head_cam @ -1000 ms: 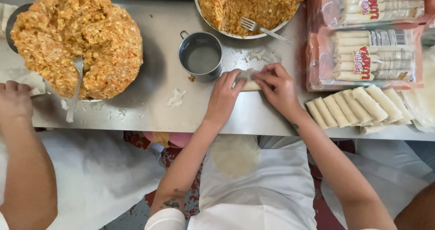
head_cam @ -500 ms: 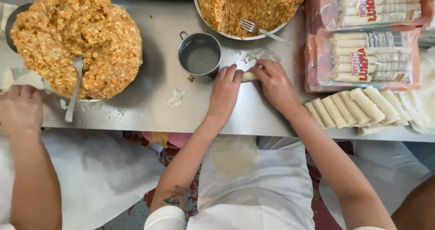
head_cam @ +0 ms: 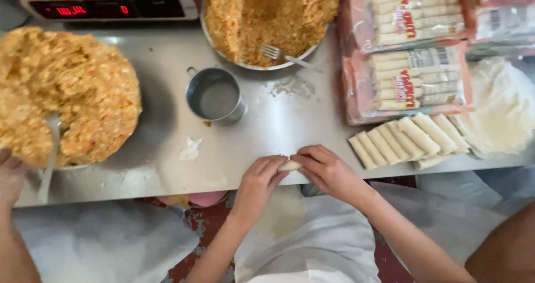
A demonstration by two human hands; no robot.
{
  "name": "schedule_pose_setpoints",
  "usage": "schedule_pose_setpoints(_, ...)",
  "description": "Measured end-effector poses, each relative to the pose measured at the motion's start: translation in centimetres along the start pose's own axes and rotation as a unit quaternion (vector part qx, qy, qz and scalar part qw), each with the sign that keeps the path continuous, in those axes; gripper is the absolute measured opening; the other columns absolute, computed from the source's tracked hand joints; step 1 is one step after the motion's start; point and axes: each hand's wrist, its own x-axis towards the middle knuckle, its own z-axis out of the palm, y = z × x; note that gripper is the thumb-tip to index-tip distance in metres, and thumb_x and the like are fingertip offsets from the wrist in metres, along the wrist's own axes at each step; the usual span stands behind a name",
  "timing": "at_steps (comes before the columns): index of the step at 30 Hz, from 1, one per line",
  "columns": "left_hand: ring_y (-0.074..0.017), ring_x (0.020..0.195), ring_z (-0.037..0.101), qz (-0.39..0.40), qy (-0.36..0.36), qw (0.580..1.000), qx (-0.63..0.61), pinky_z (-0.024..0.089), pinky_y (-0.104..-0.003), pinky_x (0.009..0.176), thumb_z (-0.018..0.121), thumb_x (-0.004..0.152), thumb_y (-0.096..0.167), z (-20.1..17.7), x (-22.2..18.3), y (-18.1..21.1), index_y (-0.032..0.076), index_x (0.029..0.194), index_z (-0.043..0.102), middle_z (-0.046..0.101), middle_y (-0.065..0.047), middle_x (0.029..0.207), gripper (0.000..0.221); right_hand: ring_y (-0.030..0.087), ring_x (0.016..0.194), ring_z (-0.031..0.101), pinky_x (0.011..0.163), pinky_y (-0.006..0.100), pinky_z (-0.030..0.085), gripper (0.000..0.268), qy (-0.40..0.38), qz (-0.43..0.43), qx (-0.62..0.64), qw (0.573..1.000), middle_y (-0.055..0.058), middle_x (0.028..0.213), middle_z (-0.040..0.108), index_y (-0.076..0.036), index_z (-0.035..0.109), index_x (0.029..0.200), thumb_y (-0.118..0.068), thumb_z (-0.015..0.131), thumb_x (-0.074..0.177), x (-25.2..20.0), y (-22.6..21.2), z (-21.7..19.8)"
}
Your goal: Workers are preparing lumpia by portioning meat filling onto wrappers and rolling them into cylinders on a production table.
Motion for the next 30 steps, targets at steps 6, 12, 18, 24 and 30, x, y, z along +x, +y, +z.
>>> schedule_pose_setpoints(6,-0.0253,0.114,0.067,-0.003,0.08,0.996,-0.034,0.055,-0.037,0.103,0.074,0.099,0.012,-0.5,2.7,0.6,0.004,0.125,0.074,0.073,-0.009,0.117,0.028,0.031,0.109,0.07,0.099,0.042,0.056,0.044,0.1,0.077,0.094,0.988,0.014,0.119,0.07,-0.001,0.071,0.134,-0.02,0.079,0.095,0.5,2.5,1.1)
schedule_pose_setpoints(12,-0.0244,0.11,0.073,-0.018,0.031,0.991,-0.128,0.058,-0.038,0.098,0.074,0.098,0.013,-0.3,2.5,-0.4,0.011,0.127,0.074,0.077,-0.004,0.116,0.028,0.031,0.109,0.076,0.102,0.048,0.055,0.048,0.033,0.193,0.238,0.951,0.015,0.111,0.082,0.0,0.071,0.132,-0.01,0.084,0.087,0.8,1.6,-0.5)
schedule_pose_setpoints(18,-0.0145,0.086,0.078,-0.171,-0.052,0.914,-0.364,0.065,-0.027,0.084,0.085,0.087,0.008,-1.6,1.9,0.7,0.01,0.129,0.076,0.084,-0.01,0.096,0.043,0.034,0.117,0.074,0.091,0.045,0.064,0.029,-0.036,0.204,0.365,0.908,0.019,0.129,0.078,-0.008,0.081,0.12,-0.003,0.075,0.093,0.8,-3.3,-3.9)
schedule_pose_setpoints(24,-0.0222,0.126,0.073,-0.178,0.013,0.933,-0.314,0.059,-0.032,0.11,0.065,0.102,0.01,-5.3,1.3,3.9,0.008,0.149,0.055,0.074,-0.013,0.134,0.048,0.02,0.102,0.079,0.076,0.017,0.055,0.038,0.155,0.368,0.095,0.912,0.011,0.141,0.07,-0.001,0.063,0.139,0.0,0.065,0.101,-6.0,-3.5,-11.3)
schedule_pose_setpoints(30,-0.0104,0.082,0.076,-0.288,-0.306,0.874,-0.244,0.064,-0.027,0.089,0.065,0.102,0.027,0.0,-4.1,2.2,0.019,0.129,0.072,0.081,0.0,0.109,0.03,0.041,0.124,0.062,0.112,0.051,0.048,0.075,0.191,0.291,-0.153,0.925,0.033,0.15,0.067,0.001,0.025,0.171,0.014,0.069,0.113,-6.8,-0.9,-13.6)
